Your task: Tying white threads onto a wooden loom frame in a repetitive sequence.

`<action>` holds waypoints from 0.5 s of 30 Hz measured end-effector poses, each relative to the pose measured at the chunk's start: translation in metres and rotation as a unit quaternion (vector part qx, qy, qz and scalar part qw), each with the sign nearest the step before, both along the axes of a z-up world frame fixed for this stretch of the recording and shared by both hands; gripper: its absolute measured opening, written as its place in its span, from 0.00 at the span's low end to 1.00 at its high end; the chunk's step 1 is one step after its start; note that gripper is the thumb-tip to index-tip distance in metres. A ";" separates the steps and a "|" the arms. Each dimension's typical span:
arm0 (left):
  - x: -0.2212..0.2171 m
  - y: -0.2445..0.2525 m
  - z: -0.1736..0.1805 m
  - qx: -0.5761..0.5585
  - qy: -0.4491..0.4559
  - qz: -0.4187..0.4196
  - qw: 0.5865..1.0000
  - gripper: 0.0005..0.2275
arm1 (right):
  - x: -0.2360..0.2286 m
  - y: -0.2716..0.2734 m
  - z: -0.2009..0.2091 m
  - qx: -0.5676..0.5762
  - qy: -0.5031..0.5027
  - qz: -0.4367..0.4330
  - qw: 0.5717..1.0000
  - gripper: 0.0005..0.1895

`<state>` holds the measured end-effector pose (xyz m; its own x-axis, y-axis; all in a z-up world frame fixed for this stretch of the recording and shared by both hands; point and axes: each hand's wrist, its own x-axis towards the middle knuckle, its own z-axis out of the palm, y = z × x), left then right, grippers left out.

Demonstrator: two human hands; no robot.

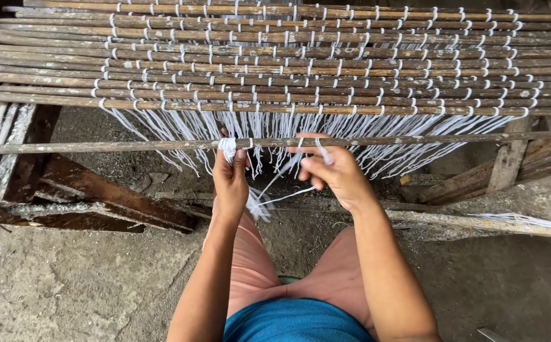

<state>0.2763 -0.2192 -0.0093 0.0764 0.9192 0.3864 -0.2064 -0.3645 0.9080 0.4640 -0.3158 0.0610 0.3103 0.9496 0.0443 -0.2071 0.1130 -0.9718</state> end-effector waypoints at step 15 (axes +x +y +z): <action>-0.094 0.148 -0.070 0.063 0.750 -0.037 0.658 0.16 | 0.066 -0.013 -0.025 -0.005 0.172 0.142 0.975 0.11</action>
